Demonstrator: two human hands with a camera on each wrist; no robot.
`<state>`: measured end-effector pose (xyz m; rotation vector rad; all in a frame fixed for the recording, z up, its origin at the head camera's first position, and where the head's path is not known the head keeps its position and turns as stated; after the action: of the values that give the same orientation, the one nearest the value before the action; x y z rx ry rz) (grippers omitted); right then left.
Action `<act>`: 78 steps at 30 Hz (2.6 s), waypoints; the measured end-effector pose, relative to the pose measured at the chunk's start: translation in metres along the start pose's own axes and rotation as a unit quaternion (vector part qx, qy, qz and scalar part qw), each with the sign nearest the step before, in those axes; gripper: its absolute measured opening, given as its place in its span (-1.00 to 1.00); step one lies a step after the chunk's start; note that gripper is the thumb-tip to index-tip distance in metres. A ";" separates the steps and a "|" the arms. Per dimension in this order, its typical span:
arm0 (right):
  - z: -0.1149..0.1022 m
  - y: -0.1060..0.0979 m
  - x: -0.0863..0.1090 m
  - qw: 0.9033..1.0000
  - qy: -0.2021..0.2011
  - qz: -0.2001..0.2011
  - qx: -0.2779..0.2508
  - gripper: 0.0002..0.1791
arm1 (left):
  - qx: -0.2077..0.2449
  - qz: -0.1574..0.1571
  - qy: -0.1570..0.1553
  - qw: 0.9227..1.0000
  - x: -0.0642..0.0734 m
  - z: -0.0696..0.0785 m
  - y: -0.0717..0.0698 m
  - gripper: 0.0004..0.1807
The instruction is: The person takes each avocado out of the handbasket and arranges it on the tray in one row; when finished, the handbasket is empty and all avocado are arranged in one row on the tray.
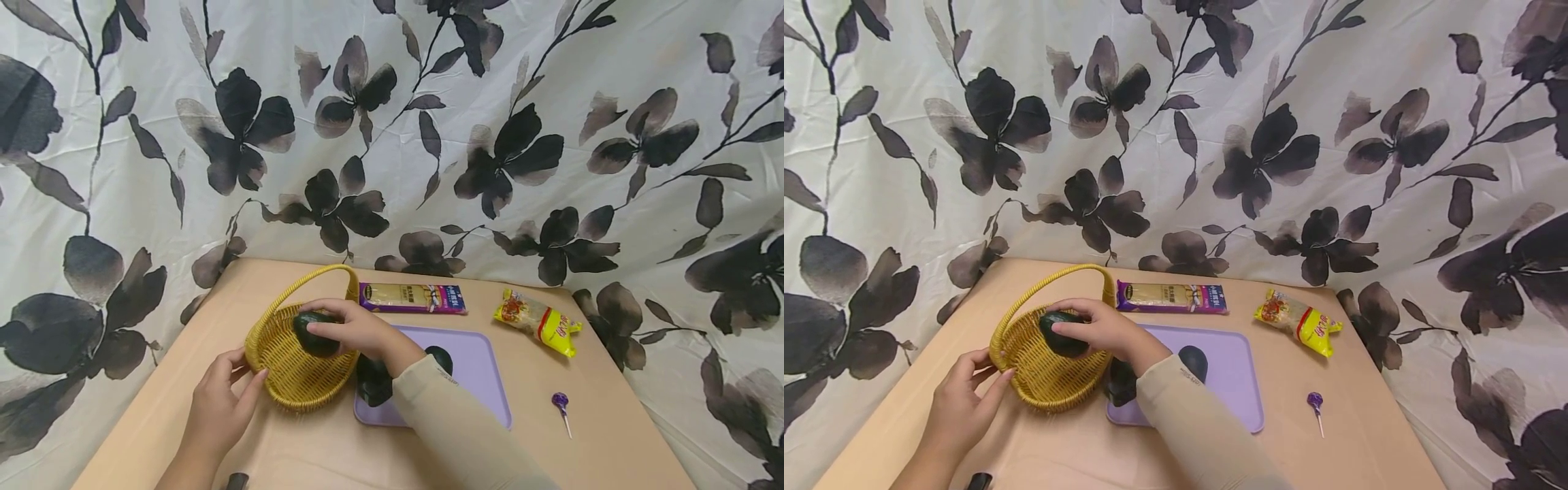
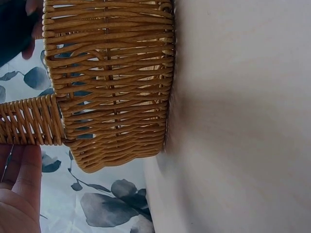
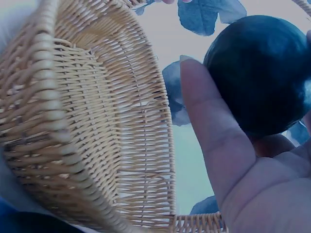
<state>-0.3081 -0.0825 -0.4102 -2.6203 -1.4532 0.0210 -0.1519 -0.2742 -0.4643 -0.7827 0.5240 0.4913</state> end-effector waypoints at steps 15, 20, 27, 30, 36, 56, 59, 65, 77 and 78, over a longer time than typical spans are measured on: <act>0.016 -0.015 0.046 0.997 -0.002 -0.002 -0.072 -0.40 | -0.004 0.000 0.001 1.000 0.000 0.002 0.000 -0.47; 0.018 -0.023 0.061 0.996 -0.008 0.011 -0.084 -0.32 | -0.007 -0.003 -0.006 1.000 0.001 0.002 0.001 -0.46; 0.024 -0.039 0.078 0.997 -0.023 0.071 -0.031 -0.35 | -0.009 -0.005 -0.005 1.000 0.000 0.003 -0.001 -0.46; 0.027 -0.047 0.086 0.994 -0.028 0.109 0.014 -0.36 | -0.012 -0.005 -0.004 1.000 0.000 0.002 0.000 -0.46; 0.035 -0.059 0.101 0.986 -0.030 0.158 0.046 -0.35 | -0.013 -0.010 -0.009 1.000 0.001 0.001 0.001 -0.47; 0.061 -0.094 0.150 0.954 0.010 0.293 0.062 -0.36 | -0.012 -0.013 -0.006 1.000 0.001 0.004 0.001 -0.46; 0.065 -0.100 0.157 0.949 0.002 0.308 0.063 -0.39 | -0.011 -0.013 -0.003 1.000 0.001 0.005 0.001 -0.46; 0.072 -0.109 0.169 0.939 0.007 0.340 0.050 -0.40 | -0.010 -0.013 -0.006 1.000 0.000 0.006 0.000 -0.46; 0.089 -0.115 0.190 0.930 0.014 0.362 0.055 -0.41 | -0.011 -0.015 -0.015 1.000 0.000 0.005 0.002 -0.46; 0.090 -0.116 0.192 0.929 0.015 0.365 0.057 -0.42 | -0.012 -0.015 -0.017 1.000 0.000 0.005 0.002 -0.46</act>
<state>-0.3109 0.1510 -0.4730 -2.8695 -0.3784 0.1394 -0.1515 -0.2689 -0.4626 -0.8022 0.4762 0.4835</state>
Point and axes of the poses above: each hand's wrist, its own x-axis away from the middle knuckle, its own y-axis out of the palm, z = x × y, the point moved 3 cm from there along -x, towards the middle knuckle, and after that the axes turned 3 degrees about -z, right-handed, at the moved point
